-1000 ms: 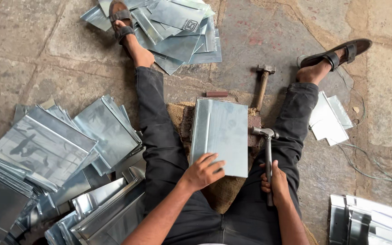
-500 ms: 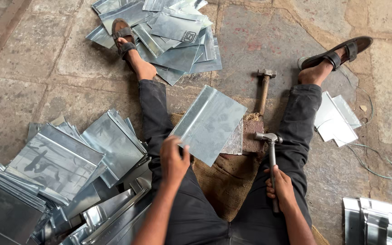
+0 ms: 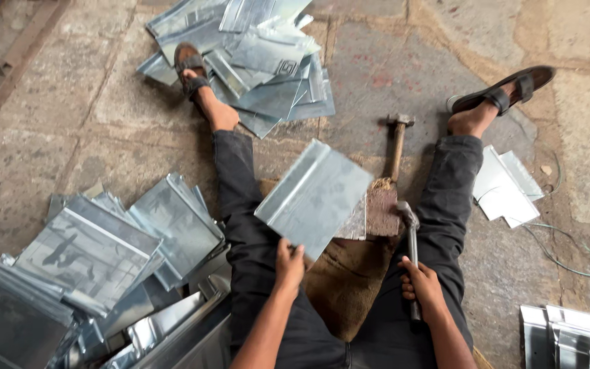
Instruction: The person hammers the edges of rectangular metal sheets to fold them, working on one sheet at a time and placing finished sheets into a pile.
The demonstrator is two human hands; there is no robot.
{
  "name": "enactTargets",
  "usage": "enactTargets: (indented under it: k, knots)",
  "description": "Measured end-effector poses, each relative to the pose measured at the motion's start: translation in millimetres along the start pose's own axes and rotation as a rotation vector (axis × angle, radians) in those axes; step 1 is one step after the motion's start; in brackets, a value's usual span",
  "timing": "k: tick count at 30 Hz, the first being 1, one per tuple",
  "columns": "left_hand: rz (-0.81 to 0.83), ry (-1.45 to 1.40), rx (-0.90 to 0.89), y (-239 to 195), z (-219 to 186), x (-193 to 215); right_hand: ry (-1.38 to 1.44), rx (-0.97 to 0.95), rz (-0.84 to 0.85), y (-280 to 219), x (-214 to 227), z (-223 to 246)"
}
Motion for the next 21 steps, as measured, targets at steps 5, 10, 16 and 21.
enactTargets:
  k: [5,10,16,21]
  knots:
    - [-0.002,0.152,0.122,16,-14,61,0.024,0.016,-0.037,11,-2,-3]
    - [-0.191,0.894,-0.101,53,-78,83,-0.165,0.287,-0.163,-4,-6,-10]
    - [-0.049,1.171,0.072,59,-138,58,-0.675,0.789,-0.275,-16,-24,-2]
    - [-0.065,0.963,-0.316,49,-152,12,-0.652,0.434,-0.177,-14,-32,2]
Point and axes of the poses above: each hand's wrist, its own y-axis towards the middle knuckle, its own x-axis out of the back of the hand, z = x × y, the point moved 2 cm from there along y, towards the middle knuckle, and after that the axes turned 4 degrees about -z, right-handed, at the moved point
